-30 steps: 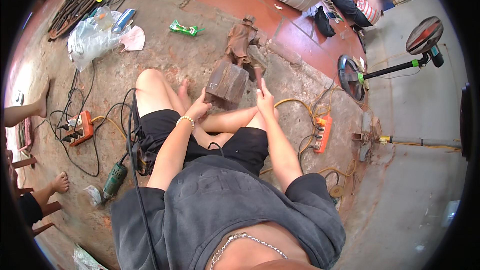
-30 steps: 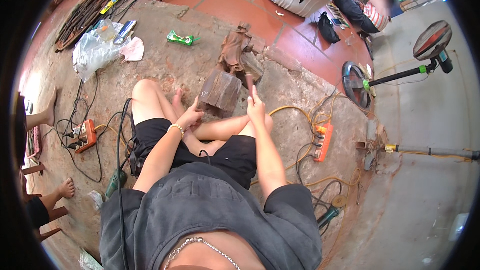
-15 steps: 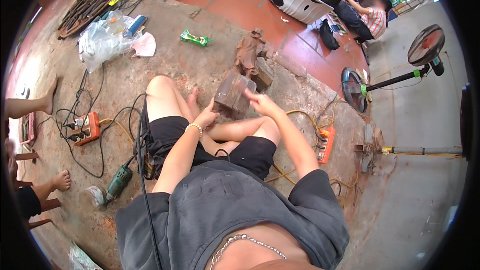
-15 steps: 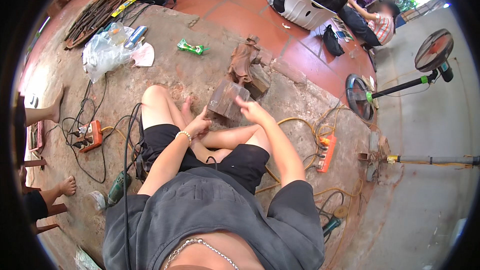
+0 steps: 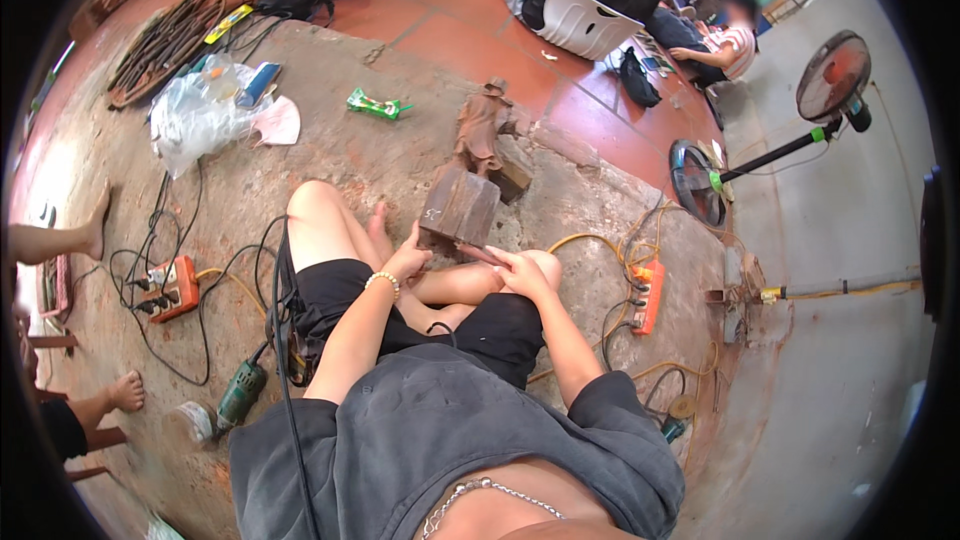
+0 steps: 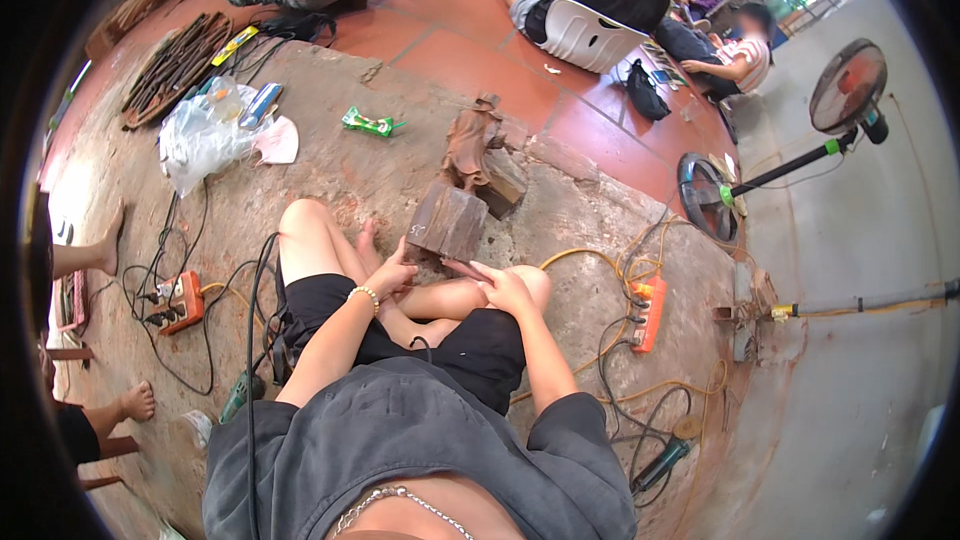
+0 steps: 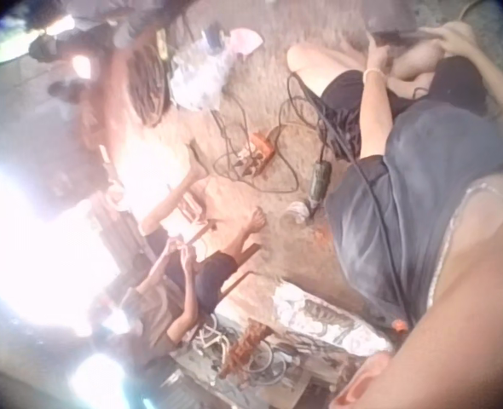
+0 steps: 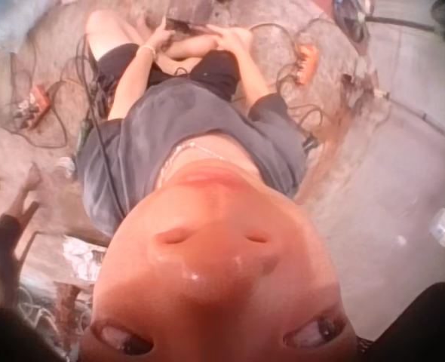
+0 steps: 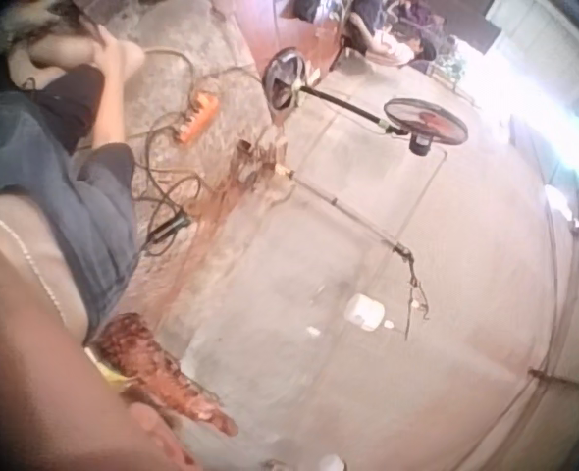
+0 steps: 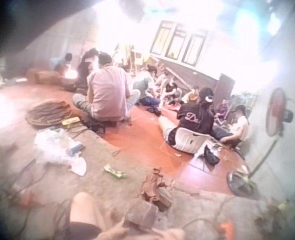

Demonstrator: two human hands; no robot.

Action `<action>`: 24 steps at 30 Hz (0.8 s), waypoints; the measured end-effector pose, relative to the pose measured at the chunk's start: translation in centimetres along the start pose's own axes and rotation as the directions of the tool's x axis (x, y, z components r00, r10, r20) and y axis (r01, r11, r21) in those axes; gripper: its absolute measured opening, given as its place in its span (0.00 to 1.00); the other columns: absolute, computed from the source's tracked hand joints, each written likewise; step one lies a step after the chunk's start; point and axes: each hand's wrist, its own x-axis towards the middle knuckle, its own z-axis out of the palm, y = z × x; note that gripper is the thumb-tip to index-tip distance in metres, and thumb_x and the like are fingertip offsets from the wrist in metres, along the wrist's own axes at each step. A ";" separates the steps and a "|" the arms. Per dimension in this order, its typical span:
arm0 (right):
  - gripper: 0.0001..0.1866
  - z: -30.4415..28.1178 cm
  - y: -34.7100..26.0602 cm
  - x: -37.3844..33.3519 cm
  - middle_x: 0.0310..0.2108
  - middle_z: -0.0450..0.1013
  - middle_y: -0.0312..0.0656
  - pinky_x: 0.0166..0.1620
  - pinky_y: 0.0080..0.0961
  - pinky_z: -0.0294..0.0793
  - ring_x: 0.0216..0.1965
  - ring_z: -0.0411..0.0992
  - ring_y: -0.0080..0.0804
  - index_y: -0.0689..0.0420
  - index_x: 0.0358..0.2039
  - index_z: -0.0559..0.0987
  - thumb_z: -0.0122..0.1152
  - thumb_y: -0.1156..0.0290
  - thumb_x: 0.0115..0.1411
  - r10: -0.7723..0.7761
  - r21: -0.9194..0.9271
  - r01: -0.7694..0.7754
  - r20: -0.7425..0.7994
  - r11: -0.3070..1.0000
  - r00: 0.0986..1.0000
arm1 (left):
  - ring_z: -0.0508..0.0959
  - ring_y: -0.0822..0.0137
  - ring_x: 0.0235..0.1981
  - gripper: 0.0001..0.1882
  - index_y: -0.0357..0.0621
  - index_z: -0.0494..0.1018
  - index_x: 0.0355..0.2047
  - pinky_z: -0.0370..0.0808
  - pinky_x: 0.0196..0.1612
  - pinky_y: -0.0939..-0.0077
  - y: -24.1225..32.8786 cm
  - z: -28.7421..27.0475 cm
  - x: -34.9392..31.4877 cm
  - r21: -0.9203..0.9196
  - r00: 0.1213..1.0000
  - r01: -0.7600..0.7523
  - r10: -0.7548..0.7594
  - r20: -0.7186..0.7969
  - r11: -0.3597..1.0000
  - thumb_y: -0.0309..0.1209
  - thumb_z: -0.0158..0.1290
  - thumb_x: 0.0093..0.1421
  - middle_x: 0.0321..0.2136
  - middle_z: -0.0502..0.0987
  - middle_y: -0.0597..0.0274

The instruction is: The person sits on the floor and carves a piece of wood using a small knife. They hold the wood with one hand and carefully shape it with the knife, occasionally turning the wood to work on different sides.

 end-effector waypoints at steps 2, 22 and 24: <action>0.21 -0.2 0.0 0.8 0.38 0.66 0.48 0.40 0.22 0.64 0.38 0.67 0.36 0.52 0.43 0.67 0.49 0.74 0.45 -0.176 0.201 0.178 -0.025 0.963 0.984 | 0.62 0.77 0.18 0.39 0.63 0.33 0.54 0.63 0.18 0.82 0.3 0.0 -0.3 -0.040 0.998 -0.063 0.065 0.028 0.997 0.22 0.42 0.48 0.26 0.63 0.64; 0.19 -0.3 0.3 6.3 0.27 0.69 0.49 0.36 0.30 0.66 0.31 0.68 0.44 0.57 0.44 0.64 0.45 0.70 0.49 -0.088 -0.073 0.071 -0.263 0.995 0.961 | 0.63 0.76 0.21 0.39 0.58 0.31 0.54 0.63 0.18 0.83 0.1 0.6 -0.5 0.026 0.995 -0.104 0.103 0.012 0.994 0.24 0.43 0.49 0.38 0.62 0.60; 0.18 0.7 -0.5 6.8 0.29 0.69 0.48 0.38 0.29 0.66 0.33 0.68 0.42 0.46 0.42 0.67 0.47 0.70 0.48 -0.357 -0.238 0.380 0.134 0.894 0.924 | 0.63 0.77 0.22 0.39 0.59 0.32 0.54 0.63 0.19 0.84 -0.1 0.1 -0.2 -0.006 0.997 -0.073 0.073 0.015 0.997 0.24 0.43 0.49 0.38 0.62 0.61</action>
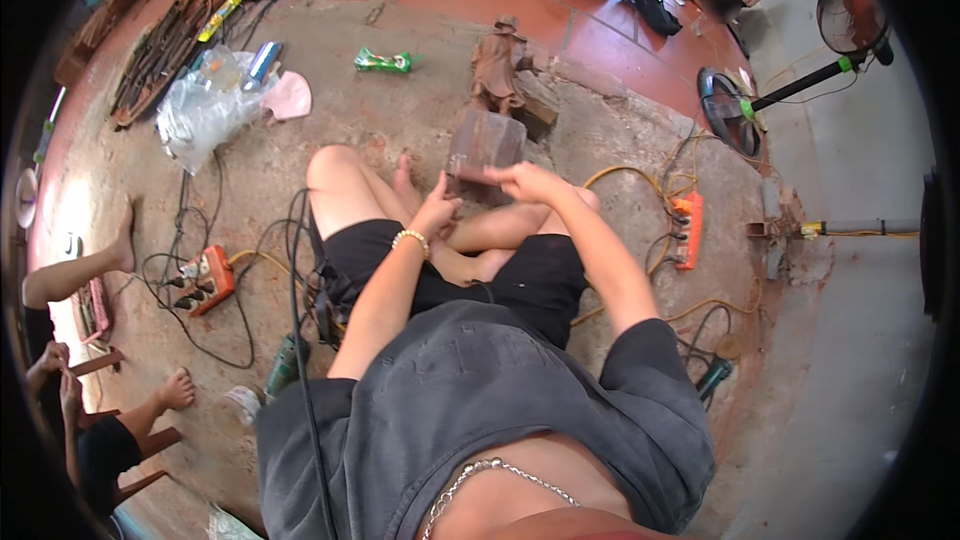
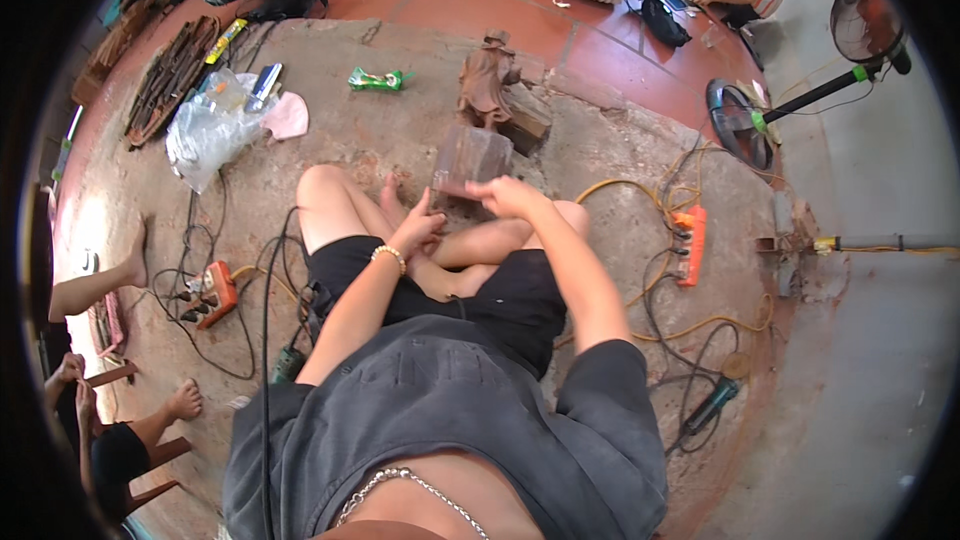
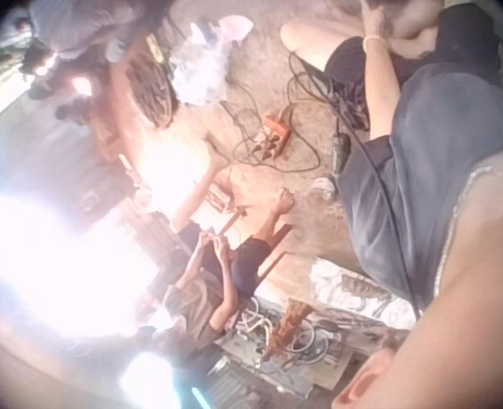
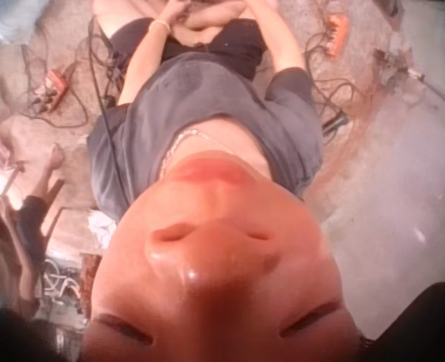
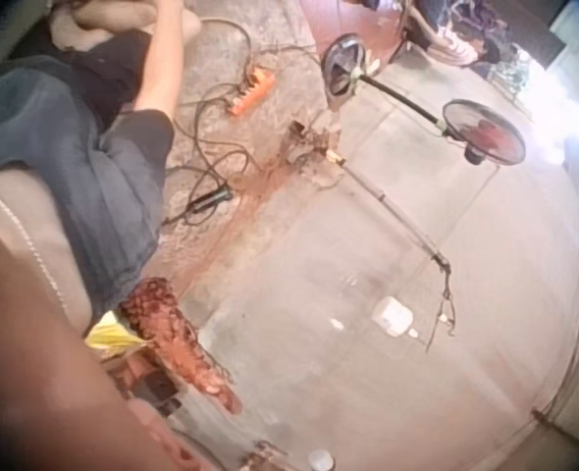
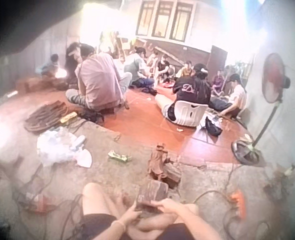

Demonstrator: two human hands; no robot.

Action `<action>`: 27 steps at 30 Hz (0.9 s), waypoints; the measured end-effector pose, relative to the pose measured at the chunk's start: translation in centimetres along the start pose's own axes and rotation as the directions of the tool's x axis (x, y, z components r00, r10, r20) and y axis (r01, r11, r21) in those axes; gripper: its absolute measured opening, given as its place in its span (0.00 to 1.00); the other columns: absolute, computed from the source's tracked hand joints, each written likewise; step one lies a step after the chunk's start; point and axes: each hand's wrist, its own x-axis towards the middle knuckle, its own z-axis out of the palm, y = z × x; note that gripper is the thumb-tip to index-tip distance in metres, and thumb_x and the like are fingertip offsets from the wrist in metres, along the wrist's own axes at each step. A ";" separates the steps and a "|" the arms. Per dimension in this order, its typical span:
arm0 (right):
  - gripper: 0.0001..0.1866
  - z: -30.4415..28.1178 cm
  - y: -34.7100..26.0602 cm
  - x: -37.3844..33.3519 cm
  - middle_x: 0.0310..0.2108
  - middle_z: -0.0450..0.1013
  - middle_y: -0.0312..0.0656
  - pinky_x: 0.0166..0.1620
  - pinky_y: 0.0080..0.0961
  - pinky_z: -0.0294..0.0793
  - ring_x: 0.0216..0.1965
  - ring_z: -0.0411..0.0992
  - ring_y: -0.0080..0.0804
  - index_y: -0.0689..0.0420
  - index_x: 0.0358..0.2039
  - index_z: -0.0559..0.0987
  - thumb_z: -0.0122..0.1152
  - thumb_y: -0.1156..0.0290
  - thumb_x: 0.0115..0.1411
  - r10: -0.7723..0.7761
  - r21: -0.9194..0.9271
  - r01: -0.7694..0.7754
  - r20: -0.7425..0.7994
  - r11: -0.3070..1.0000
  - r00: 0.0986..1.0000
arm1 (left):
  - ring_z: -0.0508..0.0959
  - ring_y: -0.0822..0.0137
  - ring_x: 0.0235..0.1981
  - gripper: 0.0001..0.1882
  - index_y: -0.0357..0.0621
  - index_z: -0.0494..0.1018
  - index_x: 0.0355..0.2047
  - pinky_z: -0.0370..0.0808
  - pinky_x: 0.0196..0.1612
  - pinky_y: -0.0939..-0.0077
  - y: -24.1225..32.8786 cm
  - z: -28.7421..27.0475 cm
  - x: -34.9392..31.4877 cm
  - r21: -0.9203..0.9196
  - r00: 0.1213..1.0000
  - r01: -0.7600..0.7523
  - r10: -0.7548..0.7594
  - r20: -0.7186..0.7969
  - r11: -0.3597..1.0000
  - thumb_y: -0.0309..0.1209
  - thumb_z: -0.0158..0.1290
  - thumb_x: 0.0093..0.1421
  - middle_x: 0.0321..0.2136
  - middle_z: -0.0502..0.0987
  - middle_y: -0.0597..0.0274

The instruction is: The person sits on the floor and carves a piece of wood using a small knife. They hold the wood with one hand and carefully shape it with the knife, occasionally turning the wood to work on different sides.

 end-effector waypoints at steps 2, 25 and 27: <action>0.19 -3.8 -4.9 0.4 0.29 0.70 0.46 0.36 0.30 0.67 0.33 0.68 0.43 0.39 0.43 0.67 0.48 0.69 0.48 0.180 -0.495 0.136 0.539 0.858 0.823 | 0.63 0.76 0.22 0.39 0.59 0.33 0.54 0.62 0.19 0.84 0.0 -0.5 -0.1 0.006 1.000 0.014 -0.014 0.020 1.000 0.24 0.43 0.49 0.37 0.62 0.61; 0.20 -3.8 -4.7 -2.9 0.28 0.69 0.47 0.33 0.34 0.67 0.30 0.68 0.45 0.30 0.40 0.67 0.48 0.68 0.45 0.383 -0.184 -0.370 0.043 0.911 0.923 | 0.65 0.75 0.24 0.40 0.56 0.27 0.54 0.62 0.20 0.88 -0.4 -1.0 -1.2 -0.005 0.997 0.020 -0.020 0.081 1.000 0.22 0.41 0.50 0.41 0.61 0.56; 0.23 -2.2 -2.5 -2.8 0.27 0.69 0.48 0.31 0.35 0.66 0.28 0.68 0.45 0.41 0.46 0.63 0.49 0.71 0.46 0.413 0.057 -0.419 -0.338 0.906 0.846 | 0.65 0.75 0.25 0.41 0.55 0.25 0.53 0.62 0.20 0.87 -0.3 -0.6 0.1 0.060 0.999 -0.003 0.000 0.042 0.998 0.22 0.42 0.50 0.42 0.60 0.56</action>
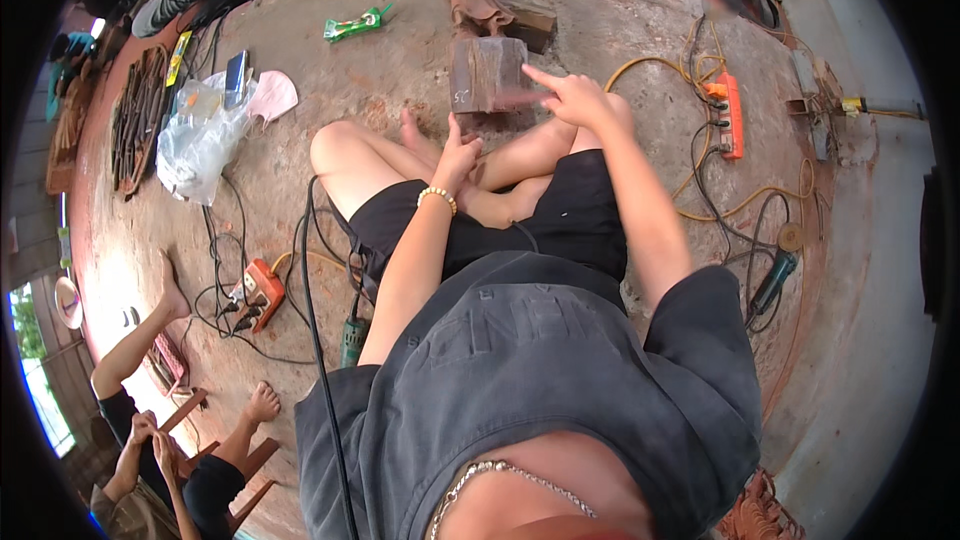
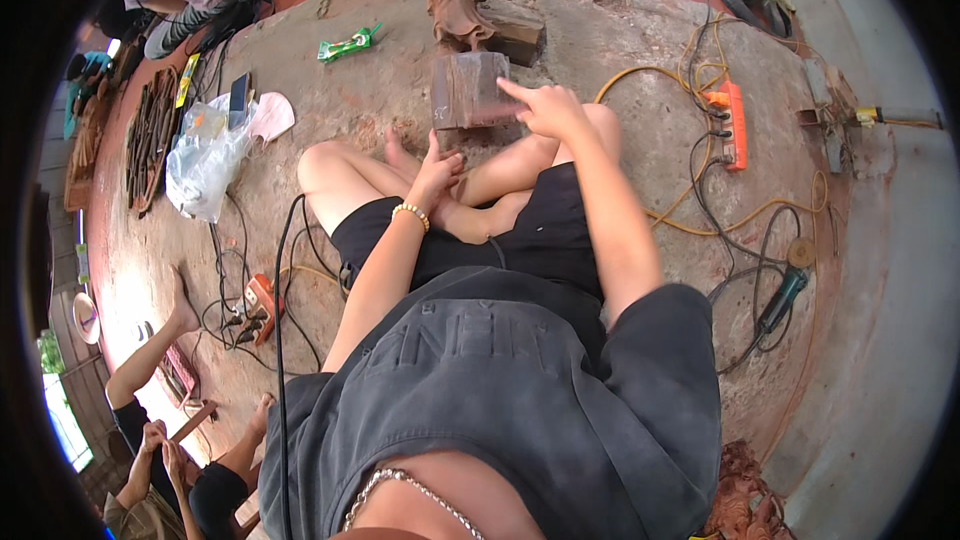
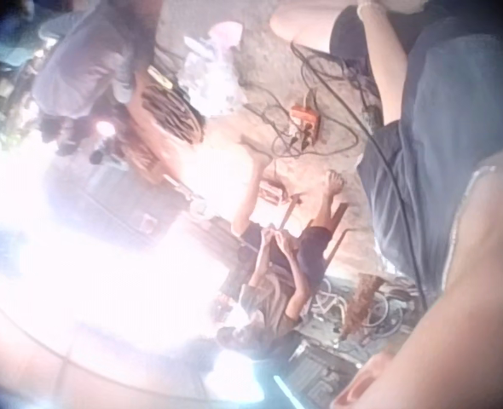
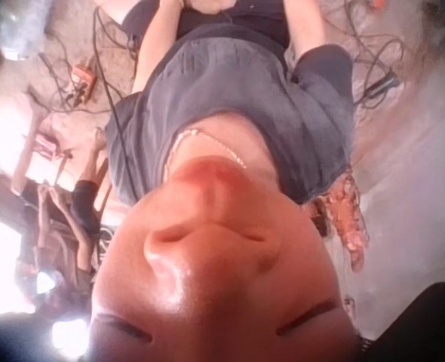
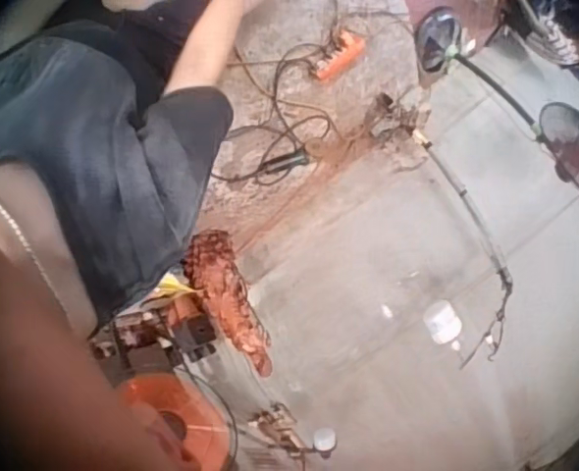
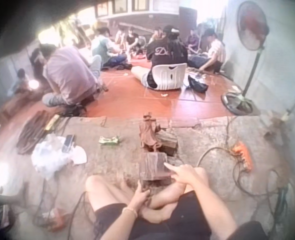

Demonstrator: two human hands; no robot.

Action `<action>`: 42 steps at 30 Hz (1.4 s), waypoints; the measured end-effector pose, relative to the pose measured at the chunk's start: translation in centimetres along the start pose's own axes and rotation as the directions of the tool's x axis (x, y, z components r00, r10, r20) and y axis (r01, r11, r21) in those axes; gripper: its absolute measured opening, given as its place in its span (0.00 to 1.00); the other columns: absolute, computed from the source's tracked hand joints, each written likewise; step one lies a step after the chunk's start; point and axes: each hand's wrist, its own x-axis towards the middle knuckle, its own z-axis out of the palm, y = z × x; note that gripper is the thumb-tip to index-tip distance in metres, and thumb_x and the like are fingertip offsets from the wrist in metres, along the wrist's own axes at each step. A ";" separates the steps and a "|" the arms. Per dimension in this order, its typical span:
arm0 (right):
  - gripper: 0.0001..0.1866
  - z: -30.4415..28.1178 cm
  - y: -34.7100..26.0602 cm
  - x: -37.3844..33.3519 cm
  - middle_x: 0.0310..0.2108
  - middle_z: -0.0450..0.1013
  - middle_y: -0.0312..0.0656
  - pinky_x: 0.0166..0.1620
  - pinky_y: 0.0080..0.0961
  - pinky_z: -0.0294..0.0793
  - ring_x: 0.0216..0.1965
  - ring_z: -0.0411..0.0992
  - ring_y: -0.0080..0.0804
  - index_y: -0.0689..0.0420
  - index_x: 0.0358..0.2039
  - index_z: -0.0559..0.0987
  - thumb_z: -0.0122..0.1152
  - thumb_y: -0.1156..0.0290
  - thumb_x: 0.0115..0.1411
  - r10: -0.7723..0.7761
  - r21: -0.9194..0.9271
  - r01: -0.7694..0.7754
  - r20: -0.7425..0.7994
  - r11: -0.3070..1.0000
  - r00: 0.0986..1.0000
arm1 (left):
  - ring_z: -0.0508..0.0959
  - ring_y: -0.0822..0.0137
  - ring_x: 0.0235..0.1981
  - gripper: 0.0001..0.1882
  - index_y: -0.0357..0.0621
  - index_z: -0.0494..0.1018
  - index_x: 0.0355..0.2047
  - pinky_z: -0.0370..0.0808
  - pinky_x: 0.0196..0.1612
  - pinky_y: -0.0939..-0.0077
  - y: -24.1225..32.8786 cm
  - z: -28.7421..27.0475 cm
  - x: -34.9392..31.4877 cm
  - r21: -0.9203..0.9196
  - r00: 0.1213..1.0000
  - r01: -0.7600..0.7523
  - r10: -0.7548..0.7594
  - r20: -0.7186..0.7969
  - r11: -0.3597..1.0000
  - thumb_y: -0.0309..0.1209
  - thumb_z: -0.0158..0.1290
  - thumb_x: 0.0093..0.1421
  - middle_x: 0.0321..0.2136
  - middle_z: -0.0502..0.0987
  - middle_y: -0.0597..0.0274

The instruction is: The person sits on the floor and carves a piece of wood using a small knife. They hold the wood with one hand and carefully shape it with the knife, occasionally turning the wood to work on different sides.

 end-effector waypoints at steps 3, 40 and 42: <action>0.24 5.9 0.0 -2.4 0.24 0.69 0.49 0.29 0.37 0.66 0.25 0.68 0.46 0.42 0.47 0.61 0.48 0.70 0.46 0.237 0.264 -0.175 -0.227 0.949 0.945 | 0.65 0.74 0.24 0.42 0.55 0.22 0.52 0.63 0.20 0.86 0.6 1.2 -0.1 0.098 0.999 -0.039 0.038 0.011 0.994 0.23 0.42 0.50 0.43 0.59 0.55; 0.19 2.9 -2.9 -3.7 0.28 0.70 0.45 0.31 0.32 0.66 0.30 0.69 0.40 0.40 0.41 0.68 0.46 0.69 0.46 0.509 0.236 -0.474 -0.121 0.848 0.852 | 0.64 0.63 0.41 0.41 0.52 0.27 0.53 0.65 0.35 0.67 2.0 1.5 -0.7 -0.023 0.999 -0.013 0.012 -0.034 1.000 0.26 0.44 0.48 0.50 0.51 0.58; 0.19 6.6 -3.9 -5.0 0.29 0.70 0.45 0.32 0.32 0.66 0.32 0.69 0.39 0.40 0.42 0.68 0.45 0.70 0.46 0.066 0.067 -0.097 0.365 0.993 0.928 | 0.64 0.62 0.41 0.40 0.54 0.28 0.54 0.64 0.36 0.67 2.2 0.8 -1.0 -0.106 0.999 0.022 -0.026 -0.033 0.994 0.26 0.44 0.49 0.50 0.52 0.58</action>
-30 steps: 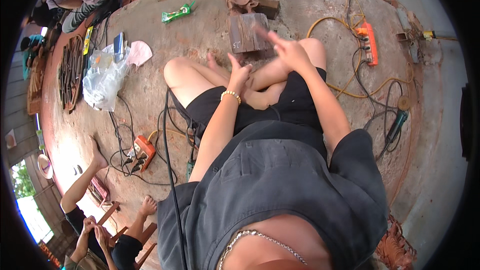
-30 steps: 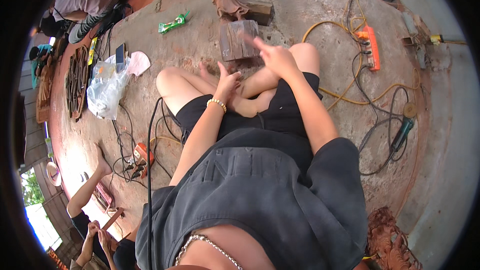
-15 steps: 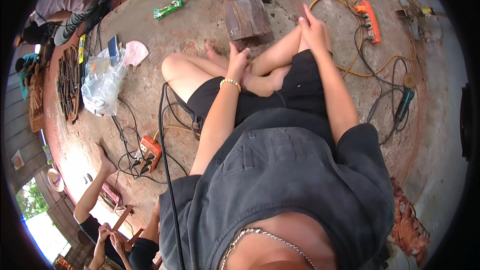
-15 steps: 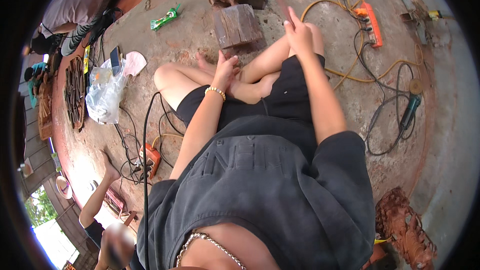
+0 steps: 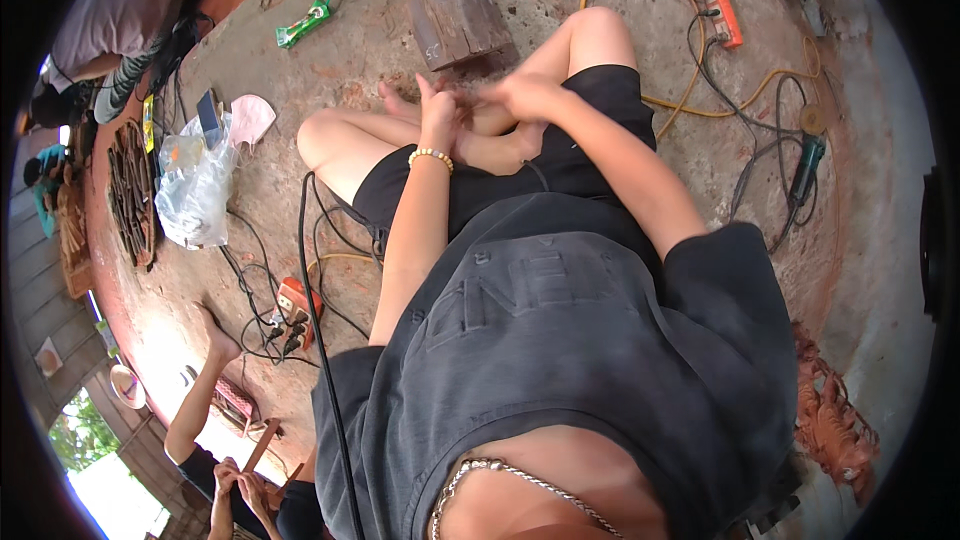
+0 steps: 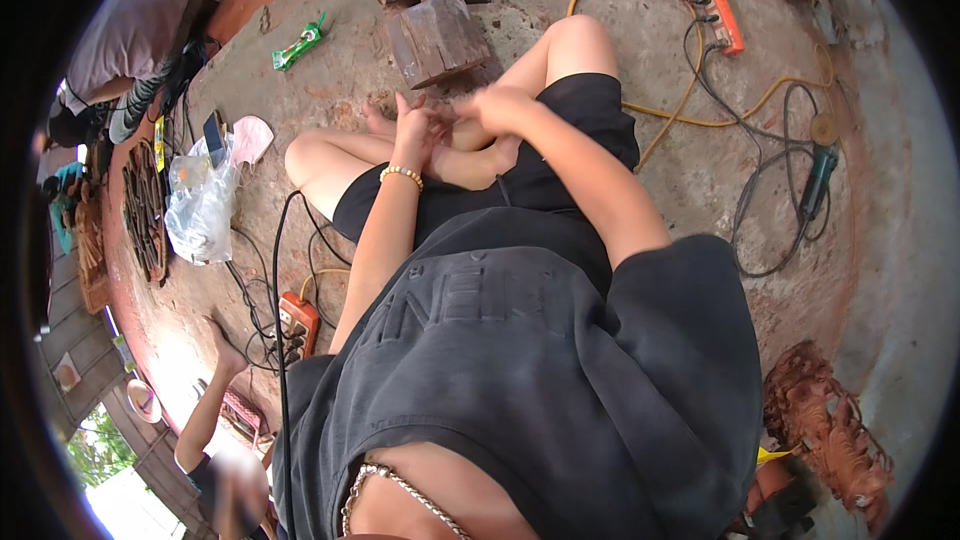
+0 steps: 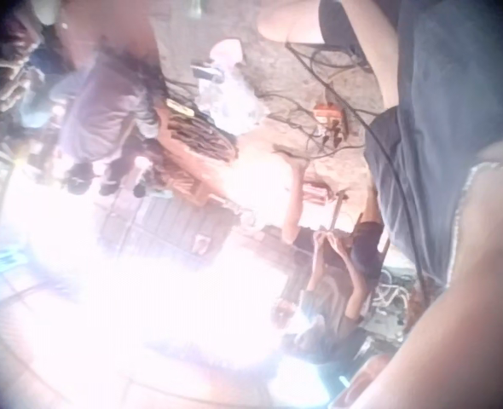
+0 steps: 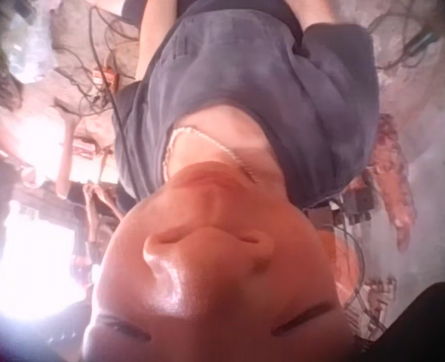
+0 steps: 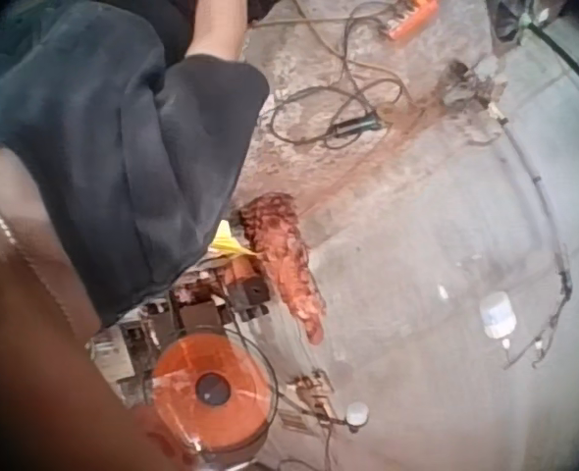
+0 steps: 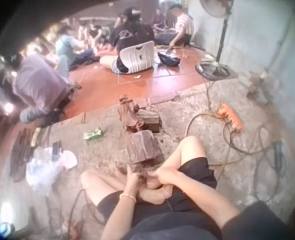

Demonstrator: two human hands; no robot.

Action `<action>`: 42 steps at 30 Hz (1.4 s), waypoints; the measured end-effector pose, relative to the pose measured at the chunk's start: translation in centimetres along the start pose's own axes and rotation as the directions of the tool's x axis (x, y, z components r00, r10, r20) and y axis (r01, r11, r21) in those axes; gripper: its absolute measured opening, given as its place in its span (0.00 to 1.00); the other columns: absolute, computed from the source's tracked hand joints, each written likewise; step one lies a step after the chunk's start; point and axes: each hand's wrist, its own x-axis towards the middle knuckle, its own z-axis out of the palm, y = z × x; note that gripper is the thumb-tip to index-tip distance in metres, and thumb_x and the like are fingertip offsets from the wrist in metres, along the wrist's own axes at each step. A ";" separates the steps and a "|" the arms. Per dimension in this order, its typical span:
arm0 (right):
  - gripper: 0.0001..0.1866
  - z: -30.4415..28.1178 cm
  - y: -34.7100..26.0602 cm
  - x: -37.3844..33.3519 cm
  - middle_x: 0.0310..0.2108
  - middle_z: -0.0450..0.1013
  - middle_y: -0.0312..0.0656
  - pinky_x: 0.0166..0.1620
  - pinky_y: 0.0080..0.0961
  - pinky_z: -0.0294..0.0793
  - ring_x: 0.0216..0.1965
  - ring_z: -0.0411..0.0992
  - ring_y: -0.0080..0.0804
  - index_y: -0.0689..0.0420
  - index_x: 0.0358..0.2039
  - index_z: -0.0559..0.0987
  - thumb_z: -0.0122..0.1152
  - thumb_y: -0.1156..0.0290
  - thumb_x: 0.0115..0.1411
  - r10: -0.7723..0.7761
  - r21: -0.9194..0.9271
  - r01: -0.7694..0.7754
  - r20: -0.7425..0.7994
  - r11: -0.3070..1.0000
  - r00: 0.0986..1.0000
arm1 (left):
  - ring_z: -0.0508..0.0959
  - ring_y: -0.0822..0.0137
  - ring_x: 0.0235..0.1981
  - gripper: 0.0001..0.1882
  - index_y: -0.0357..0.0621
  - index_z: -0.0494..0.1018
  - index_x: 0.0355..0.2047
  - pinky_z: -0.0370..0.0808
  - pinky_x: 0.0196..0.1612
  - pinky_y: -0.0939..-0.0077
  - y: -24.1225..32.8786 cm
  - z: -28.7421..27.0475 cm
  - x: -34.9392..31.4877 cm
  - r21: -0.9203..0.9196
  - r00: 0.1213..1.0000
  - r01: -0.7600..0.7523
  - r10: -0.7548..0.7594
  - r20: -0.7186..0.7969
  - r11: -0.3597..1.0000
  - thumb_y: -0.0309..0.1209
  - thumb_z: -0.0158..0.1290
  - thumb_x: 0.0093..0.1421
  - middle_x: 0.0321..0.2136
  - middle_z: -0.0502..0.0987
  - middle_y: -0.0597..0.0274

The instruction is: The person sits on the floor and carves a piece of wood using a small knife. They hold the wood with one hand and carefully shape it with the knife, occasionally turning the wood to work on different sides.

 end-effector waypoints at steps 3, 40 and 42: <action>0.21 0.7 -1.1 -0.2 0.27 0.69 0.47 0.32 0.31 0.67 0.30 0.69 0.40 0.39 0.42 0.68 0.45 0.72 0.45 0.037 0.004 -0.036 -0.127 0.999 0.991 | 0.63 0.61 0.42 0.39 0.56 0.29 0.54 0.63 0.37 0.66 -0.3 -1.4 1.4 -0.198 1.000 0.018 -0.017 0.009 0.980 0.26 0.43 0.50 0.49 0.52 0.58; 0.21 -7.1 5.3 0.3 0.22 0.70 0.42 0.28 0.30 0.63 0.23 0.66 0.38 0.35 0.41 0.67 0.49 0.74 0.47 -0.131 0.045 0.127 0.116 0.991 0.985 | 0.65 0.66 0.33 0.37 0.67 0.34 0.54 0.63 0.34 0.65 0.3 -0.3 0.6 0.019 0.996 0.088 -0.088 0.023 0.996 0.22 0.39 0.50 0.40 0.60 0.64; 0.24 -7.5 5.7 0.5 0.23 0.70 0.42 0.28 0.32 0.65 0.24 0.67 0.41 0.33 0.42 0.66 0.49 0.75 0.46 -0.134 -0.101 0.135 0.018 0.986 0.991 | 0.66 0.69 0.28 0.37 0.67 0.34 0.54 0.65 0.29 0.71 0.3 0.3 0.7 0.014 0.997 0.077 -0.077 -0.003 0.997 0.22 0.38 0.50 0.36 0.63 0.64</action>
